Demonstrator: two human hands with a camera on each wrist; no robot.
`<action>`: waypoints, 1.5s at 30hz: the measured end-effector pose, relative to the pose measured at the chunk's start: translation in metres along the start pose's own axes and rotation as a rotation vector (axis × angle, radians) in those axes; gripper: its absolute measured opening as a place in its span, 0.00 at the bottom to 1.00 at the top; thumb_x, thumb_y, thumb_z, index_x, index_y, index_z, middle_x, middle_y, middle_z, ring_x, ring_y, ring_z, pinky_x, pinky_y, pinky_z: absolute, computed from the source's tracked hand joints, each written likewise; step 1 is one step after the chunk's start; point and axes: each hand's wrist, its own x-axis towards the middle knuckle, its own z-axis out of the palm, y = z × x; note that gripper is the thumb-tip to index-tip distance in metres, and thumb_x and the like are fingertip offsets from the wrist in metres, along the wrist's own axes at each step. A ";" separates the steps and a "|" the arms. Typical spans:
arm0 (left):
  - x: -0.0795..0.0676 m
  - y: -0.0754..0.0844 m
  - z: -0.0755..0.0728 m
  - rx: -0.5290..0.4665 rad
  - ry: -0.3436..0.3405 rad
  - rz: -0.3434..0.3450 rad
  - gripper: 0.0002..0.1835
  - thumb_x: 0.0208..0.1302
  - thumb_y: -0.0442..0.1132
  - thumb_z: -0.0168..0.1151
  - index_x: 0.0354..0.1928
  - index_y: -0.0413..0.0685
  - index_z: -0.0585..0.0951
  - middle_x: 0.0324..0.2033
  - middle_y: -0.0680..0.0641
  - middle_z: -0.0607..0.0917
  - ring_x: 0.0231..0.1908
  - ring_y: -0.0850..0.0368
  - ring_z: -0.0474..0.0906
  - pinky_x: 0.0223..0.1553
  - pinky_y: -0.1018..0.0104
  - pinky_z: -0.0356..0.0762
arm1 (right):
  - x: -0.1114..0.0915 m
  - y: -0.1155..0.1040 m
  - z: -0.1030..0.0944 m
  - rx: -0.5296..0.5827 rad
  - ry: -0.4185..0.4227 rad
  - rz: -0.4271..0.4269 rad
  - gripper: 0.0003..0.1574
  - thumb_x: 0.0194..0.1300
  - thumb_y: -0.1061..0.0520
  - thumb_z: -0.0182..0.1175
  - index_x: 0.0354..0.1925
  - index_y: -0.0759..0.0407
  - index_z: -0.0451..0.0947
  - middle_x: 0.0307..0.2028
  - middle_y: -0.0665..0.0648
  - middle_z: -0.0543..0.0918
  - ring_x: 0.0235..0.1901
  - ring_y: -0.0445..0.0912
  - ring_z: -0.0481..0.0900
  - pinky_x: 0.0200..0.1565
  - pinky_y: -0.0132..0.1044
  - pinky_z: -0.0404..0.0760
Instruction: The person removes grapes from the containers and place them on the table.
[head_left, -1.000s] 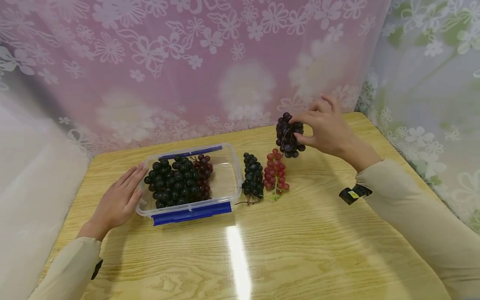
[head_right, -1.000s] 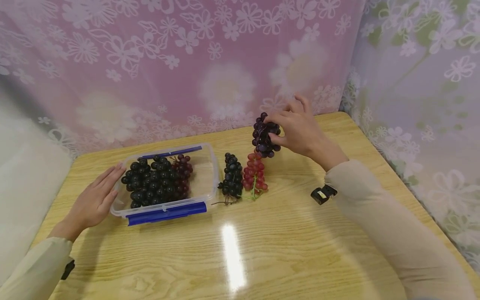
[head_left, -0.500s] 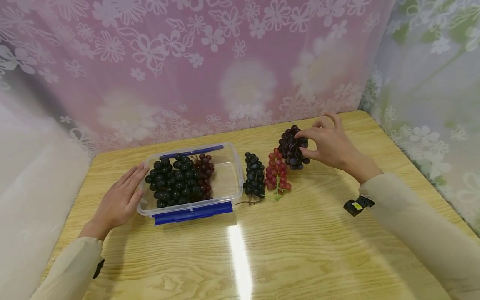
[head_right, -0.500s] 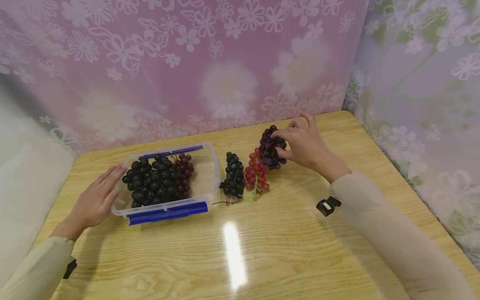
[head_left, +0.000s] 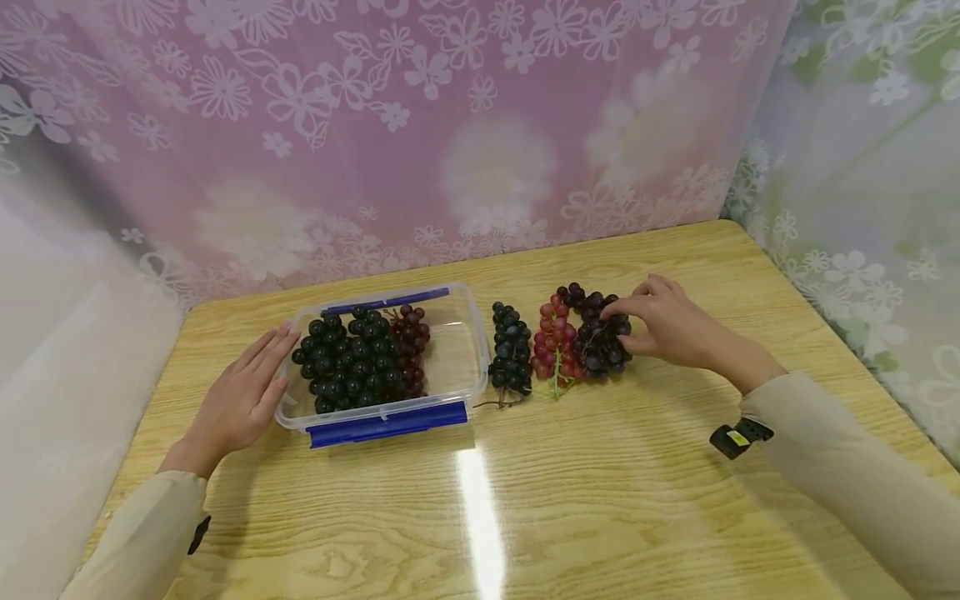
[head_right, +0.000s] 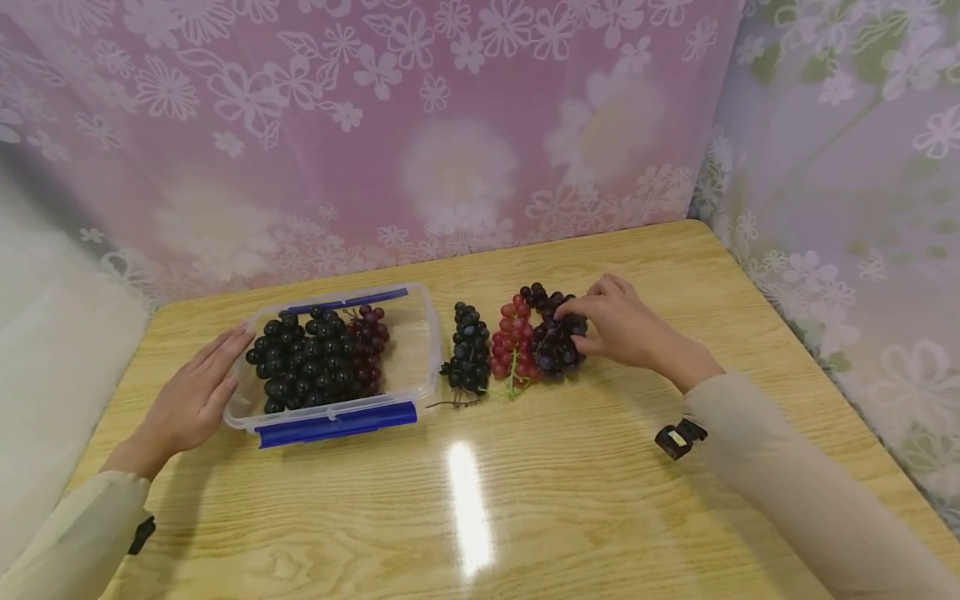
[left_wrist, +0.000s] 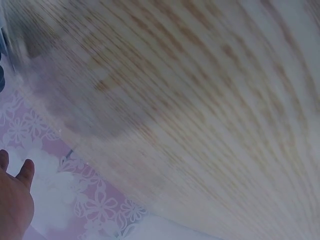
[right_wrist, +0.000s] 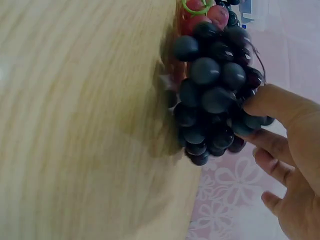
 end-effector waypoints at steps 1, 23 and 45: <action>0.000 0.000 0.000 0.000 0.001 -0.001 0.32 0.73 0.41 0.48 0.75 0.48 0.53 0.73 0.44 0.53 0.70 0.43 0.49 0.69 0.52 0.47 | -0.001 0.000 0.001 0.022 -0.010 -0.001 0.20 0.55 0.62 0.68 0.48 0.53 0.82 0.33 0.51 0.79 0.39 0.51 0.66 0.47 0.58 0.61; 0.000 -0.003 -0.001 0.015 0.011 0.019 0.33 0.71 0.39 0.49 0.75 0.48 0.53 0.73 0.43 0.54 0.71 0.44 0.49 0.70 0.57 0.44 | -0.001 -0.004 0.005 0.105 -0.085 0.070 0.22 0.59 0.59 0.68 0.53 0.51 0.80 0.38 0.51 0.78 0.40 0.50 0.67 0.48 0.57 0.61; 0.002 0.001 -0.007 0.074 -0.042 0.011 0.33 0.72 0.42 0.48 0.75 0.50 0.53 0.73 0.46 0.52 0.71 0.44 0.48 0.68 0.49 0.50 | -0.007 -0.004 -0.001 0.055 -0.076 -0.010 0.26 0.58 0.58 0.69 0.56 0.56 0.79 0.47 0.55 0.82 0.48 0.56 0.71 0.58 0.64 0.55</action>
